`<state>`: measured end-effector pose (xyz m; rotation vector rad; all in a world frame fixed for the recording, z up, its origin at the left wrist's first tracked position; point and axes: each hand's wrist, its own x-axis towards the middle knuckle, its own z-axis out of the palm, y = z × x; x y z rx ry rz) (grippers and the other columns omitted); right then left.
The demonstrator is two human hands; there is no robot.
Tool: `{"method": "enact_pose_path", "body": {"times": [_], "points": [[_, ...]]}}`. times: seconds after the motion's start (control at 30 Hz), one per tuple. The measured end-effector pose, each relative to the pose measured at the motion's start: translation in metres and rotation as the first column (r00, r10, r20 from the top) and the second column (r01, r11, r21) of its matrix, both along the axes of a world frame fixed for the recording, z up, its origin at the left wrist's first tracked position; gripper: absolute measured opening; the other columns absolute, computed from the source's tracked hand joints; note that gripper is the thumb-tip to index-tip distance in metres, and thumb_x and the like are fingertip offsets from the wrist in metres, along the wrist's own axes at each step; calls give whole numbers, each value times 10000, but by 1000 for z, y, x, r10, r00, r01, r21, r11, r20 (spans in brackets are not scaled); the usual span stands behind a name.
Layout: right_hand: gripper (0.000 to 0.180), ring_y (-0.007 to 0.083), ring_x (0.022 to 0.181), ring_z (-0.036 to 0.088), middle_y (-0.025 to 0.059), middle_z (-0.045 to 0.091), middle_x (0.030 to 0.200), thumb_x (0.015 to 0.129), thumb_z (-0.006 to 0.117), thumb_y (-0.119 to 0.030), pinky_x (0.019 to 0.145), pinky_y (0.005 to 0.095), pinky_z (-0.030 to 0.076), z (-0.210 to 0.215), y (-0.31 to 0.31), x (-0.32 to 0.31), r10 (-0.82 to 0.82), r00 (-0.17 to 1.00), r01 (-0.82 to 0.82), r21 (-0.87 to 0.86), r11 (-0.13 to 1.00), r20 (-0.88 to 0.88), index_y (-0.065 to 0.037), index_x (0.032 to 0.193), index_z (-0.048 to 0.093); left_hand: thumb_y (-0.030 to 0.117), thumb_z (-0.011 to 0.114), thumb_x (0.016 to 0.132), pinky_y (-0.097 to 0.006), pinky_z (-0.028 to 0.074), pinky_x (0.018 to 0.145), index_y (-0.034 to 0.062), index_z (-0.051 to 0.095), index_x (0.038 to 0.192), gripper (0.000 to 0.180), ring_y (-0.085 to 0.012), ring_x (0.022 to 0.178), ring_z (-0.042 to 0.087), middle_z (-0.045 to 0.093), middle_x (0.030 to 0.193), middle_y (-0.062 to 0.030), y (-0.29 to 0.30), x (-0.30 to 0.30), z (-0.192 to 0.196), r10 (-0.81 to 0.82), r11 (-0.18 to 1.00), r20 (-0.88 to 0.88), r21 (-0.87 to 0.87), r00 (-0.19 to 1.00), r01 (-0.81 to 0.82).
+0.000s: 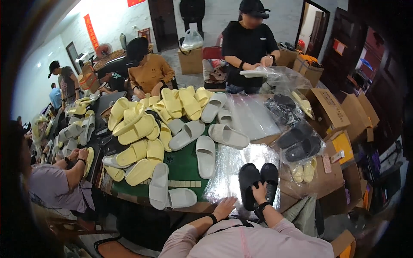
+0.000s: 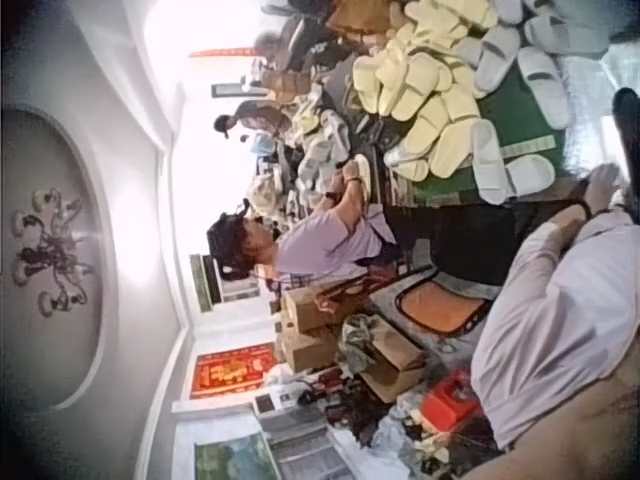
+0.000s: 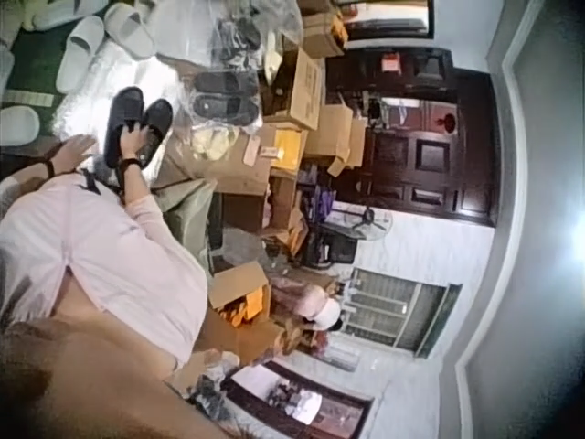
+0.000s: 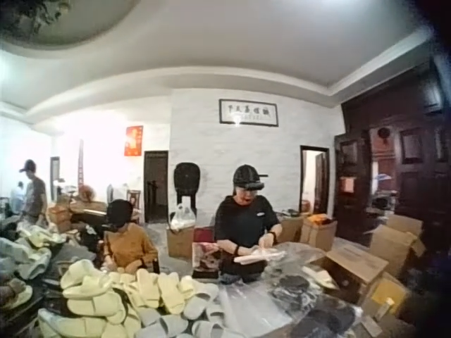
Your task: The recorder is seen grouping and packaging various pairs of sandals into plastic bags in a manufacturing or warehouse setting.
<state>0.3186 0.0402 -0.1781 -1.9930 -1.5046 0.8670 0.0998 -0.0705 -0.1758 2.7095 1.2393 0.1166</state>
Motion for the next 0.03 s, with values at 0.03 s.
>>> {"method": "enact_pose_path", "body": {"times": [0.03], "points": [[551, 384, 1377, 21, 251, 116, 1466, 819, 556, -383, 1055, 603, 75, 2, 8, 0, 47, 998, -50, -69, 996, -42, -125, 1298, 473, 225, 540, 837, -465, 290, 1025, 144, 531, 1225, 397, -356, 1278, 330, 330, 1414, -135, 2, -2, -6, -37, 981, -14, 191, 999, 39]]}}
